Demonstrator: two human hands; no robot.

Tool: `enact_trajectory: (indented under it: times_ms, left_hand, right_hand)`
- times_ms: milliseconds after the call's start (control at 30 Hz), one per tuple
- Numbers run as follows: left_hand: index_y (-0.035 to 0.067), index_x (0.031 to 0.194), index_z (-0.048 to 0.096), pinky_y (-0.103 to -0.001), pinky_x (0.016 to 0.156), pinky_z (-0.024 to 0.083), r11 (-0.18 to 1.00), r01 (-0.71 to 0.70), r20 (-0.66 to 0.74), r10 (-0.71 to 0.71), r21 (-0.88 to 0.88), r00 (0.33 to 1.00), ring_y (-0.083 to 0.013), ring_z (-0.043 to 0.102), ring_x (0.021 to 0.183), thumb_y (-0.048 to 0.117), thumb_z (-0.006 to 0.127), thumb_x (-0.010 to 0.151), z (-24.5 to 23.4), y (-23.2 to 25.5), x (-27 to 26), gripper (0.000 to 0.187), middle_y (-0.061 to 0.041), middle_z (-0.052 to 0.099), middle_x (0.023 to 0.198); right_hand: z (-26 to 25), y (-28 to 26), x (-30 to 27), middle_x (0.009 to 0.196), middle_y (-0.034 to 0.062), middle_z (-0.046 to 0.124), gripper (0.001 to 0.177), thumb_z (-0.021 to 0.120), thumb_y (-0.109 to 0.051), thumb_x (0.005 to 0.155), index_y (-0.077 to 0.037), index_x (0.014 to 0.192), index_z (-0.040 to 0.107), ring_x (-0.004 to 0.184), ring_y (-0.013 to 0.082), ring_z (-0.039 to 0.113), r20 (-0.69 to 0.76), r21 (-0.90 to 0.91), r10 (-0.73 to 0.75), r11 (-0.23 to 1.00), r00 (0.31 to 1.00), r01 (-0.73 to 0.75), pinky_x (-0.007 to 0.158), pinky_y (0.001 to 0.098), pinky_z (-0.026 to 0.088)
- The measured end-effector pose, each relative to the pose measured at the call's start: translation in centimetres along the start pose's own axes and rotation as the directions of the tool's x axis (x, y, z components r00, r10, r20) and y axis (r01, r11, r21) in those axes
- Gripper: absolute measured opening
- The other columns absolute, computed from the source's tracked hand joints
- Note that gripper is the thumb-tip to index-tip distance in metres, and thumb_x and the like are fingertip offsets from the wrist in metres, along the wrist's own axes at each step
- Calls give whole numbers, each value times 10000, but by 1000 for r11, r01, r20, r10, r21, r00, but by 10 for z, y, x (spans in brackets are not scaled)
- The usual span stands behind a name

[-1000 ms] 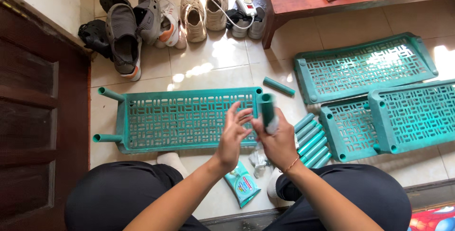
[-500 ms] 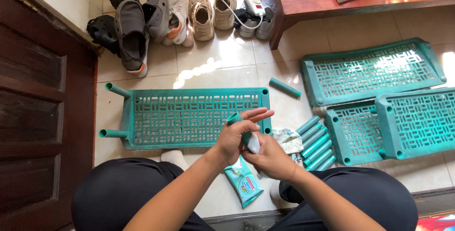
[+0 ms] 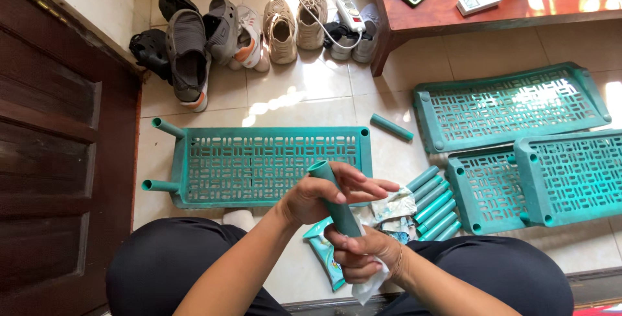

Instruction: The person assembles a teal plastic stool by inserting cylindrical legs into the seat base and wiping the components with a cloth. They handle the seat and legs one at a time, cleaning each leg before insertion, and complete the assembly of one stool.

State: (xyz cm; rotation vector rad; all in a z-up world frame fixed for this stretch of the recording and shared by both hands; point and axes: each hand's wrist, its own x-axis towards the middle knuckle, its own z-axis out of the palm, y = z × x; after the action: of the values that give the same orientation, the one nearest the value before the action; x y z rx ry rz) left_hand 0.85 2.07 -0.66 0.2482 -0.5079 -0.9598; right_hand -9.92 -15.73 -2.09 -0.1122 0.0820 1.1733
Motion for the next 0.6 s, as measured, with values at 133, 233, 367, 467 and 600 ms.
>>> enact_trajectory:
  times_ms: [133,233,367,467,600]
  left_hand:
    - [43,1255,708,-534,1226,436,999,-28,-170,22,-38,985,-464,418,1525,-81,511,728,-12,-3,-3,576,-229,691,1294]
    - [30,1244,656,-556,1150,461,998,-63,-390,53,-12,919,-443,475,1442,-99,478,691,-21,-6,-1,595,-216,697,1244]
    - [59,1250,568,-586,1125,447,995,-67,-679,101,76,727,-371,578,1336,-120,466,680,-29,-12,4,606,-174,695,1187]
    - [53,1241,551,-602,1080,434,984,-109,-782,180,143,597,-316,638,1224,-94,464,669,-32,-15,8,596,-186,730,1131]
    - [90,1261,545,-547,1089,428,975,-153,-899,207,159,385,-259,635,1194,-102,481,694,-33,-20,10,603,-134,716,1094]
  right_hand:
    - [-6,-9,8,568,-42,419,305,773,-160,877,-109,1017,508,373,64,372,-414,-449,-207,894,886,-1,359,231,264]
    - [-18,-16,20,605,-4,497,308,790,-134,861,-64,1020,536,431,103,437,-549,-695,-431,711,716,-105,396,272,305]
    - [-30,-21,32,710,64,633,279,766,-124,842,-48,1055,603,560,200,595,-111,-992,-811,52,575,-118,512,365,471]
    - [-34,-23,36,829,149,691,187,748,-123,829,-70,964,630,646,325,667,161,-850,-842,-383,514,-361,579,444,528]
    - [-38,-23,38,738,189,709,234,791,-271,852,-112,948,647,715,393,681,-218,-695,-911,-106,349,-711,620,476,515]
